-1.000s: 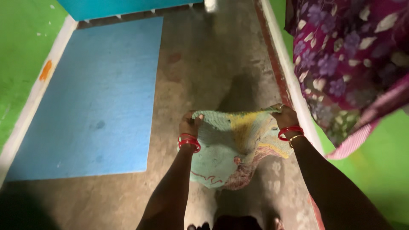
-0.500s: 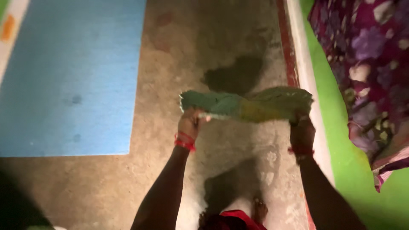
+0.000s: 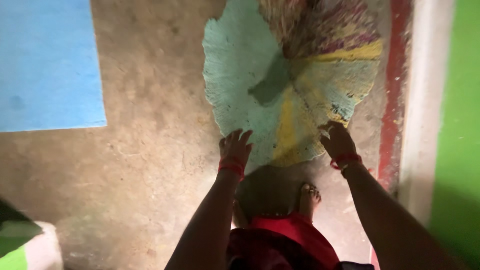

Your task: The person sweeps the concrete floor with a broom, gathers debris into a wire basket, and then picks up and repositions two floor mats.

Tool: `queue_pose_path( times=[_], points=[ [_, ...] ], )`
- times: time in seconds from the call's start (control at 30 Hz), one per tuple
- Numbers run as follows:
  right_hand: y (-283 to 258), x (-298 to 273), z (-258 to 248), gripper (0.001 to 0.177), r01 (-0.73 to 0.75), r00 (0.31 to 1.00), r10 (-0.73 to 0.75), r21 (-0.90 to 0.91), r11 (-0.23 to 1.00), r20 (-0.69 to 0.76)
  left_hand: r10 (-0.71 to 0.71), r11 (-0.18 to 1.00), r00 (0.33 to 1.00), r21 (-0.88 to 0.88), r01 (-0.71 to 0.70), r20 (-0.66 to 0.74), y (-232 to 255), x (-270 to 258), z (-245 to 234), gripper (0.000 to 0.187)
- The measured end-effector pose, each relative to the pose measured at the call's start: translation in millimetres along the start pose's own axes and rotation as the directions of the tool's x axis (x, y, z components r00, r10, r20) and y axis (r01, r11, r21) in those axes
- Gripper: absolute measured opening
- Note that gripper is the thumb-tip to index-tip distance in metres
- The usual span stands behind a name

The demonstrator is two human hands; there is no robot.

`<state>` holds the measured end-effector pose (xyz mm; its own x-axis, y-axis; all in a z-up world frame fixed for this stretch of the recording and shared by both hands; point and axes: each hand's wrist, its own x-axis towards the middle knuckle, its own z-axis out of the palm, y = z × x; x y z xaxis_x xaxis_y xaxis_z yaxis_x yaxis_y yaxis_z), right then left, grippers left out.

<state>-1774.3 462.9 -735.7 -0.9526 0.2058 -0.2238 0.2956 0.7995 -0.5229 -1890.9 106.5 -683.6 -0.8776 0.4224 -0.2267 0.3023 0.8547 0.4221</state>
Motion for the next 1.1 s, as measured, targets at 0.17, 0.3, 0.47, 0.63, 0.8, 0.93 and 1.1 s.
queue_pose_path(
  times=[0.17, 0.3, 0.47, 0.63, 0.8, 0.93, 1.1],
  points=[
    [38.1, 59.0, 59.4, 0.048, -0.043, 0.991, 0.066, -0.184, 0.982, 0.116, -0.055, 0.987, 0.983, 0.161, 0.026, 0.174, -18.7, 51.3, 63.4, 0.059],
    [67.8, 92.1, 99.0, 0.044, -0.066, 0.968, 0.158, -0.414, 0.908, 0.193, -0.061, 0.957, 0.977, 0.289, -0.002, 0.207, -55.1, 98.3, 130.1, 0.072],
    [54.0, 44.4, 155.3, 0.058, -0.168, 0.924, 0.32, -0.529, 0.832, 0.21, -0.205, 0.949, 0.915, 0.3, 0.098, 0.348, -75.9, 64.2, 153.0, 0.055],
    [52.7, 21.1, 128.8, 0.063, -0.382, 0.899, 0.409, -0.178, 0.907, 0.153, -0.226, 0.952, 0.879, 0.286, 0.108, 0.419, -82.7, 63.8, 147.9, 0.046],
    [178.1, 62.9, 113.8, 0.072, -0.408, 0.841, 0.336, -0.09, 0.908, -0.424, 0.082, 0.963, 0.984, 0.244, -0.119, 0.157, -63.6, 119.0, 138.4, 0.065],
    [264.1, 124.6, 117.5, 0.073, -0.633, 0.684, 0.627, 0.126, 0.764, -0.373, -0.089, 0.956, 0.949, 0.293, -0.004, 0.303, -23.9, 222.6, 130.9, 0.103],
    [211.2, 157.2, 97.4, 0.047, -0.273, 0.813, 0.503, 0.572, 0.774, -0.292, -0.197, 0.945, 0.892, 0.32, 0.063, 0.406, -10.6, 239.7, 137.5, 0.13]
  ],
)
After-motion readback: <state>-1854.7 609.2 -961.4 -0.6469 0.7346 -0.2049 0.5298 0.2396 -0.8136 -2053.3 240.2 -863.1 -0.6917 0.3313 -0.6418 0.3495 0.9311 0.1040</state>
